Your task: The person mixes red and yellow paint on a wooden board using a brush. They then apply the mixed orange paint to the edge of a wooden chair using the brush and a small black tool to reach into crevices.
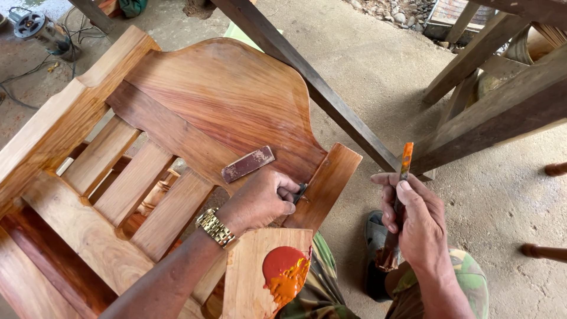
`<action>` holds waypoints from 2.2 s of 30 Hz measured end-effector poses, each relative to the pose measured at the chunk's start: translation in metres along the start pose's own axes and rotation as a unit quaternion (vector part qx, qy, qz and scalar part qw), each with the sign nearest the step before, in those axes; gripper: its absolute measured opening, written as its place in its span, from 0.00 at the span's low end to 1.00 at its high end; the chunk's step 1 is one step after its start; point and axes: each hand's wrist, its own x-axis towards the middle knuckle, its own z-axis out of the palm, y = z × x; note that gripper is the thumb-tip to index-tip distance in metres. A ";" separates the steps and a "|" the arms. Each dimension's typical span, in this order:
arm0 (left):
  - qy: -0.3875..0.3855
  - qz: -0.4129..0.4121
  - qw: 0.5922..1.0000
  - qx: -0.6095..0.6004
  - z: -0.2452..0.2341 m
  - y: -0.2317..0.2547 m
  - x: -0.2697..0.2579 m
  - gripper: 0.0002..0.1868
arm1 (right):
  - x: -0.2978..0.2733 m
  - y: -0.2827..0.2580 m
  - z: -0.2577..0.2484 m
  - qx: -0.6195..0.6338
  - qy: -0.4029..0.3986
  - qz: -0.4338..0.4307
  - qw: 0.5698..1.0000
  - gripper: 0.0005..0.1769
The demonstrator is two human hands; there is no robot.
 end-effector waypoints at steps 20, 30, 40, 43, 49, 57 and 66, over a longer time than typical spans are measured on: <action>-0.013 -0.052 0.996 0.069 -0.002 0.027 -0.011 0.11 | -0.002 -0.006 0.007 -0.047 -0.018 -0.007 0.999 0.21; -0.054 -0.103 0.987 0.107 0.000 0.038 -0.016 0.23 | -0.002 -0.004 0.002 -0.042 -0.025 0.002 0.999 0.22; 0.020 0.046 0.992 0.118 0.000 0.032 -0.014 0.12 | -0.001 -0.004 0.002 -0.045 -0.027 0.002 0.999 0.22; 0.023 0.016 0.989 0.148 0.003 0.032 -0.013 0.10 | -0.001 -0.004 0.002 -0.043 -0.027 -0.004 0.999 0.22; 0.106 0.062 0.987 0.108 0.011 0.022 -0.012 0.14 | -0.001 -0.005 0.001 -0.054 -0.028 0.001 0.998 0.22; -0.039 0.027 0.991 0.129 -0.017 0.032 -0.016 0.16 | -0.005 -0.008 0.008 -0.065 -0.001 0.001 0.998 0.18; -0.243 0.083 0.948 -0.190 -0.036 -0.044 0.010 0.25 | -0.011 0.003 -0.015 0.013 0.006 -0.050 0.999 0.02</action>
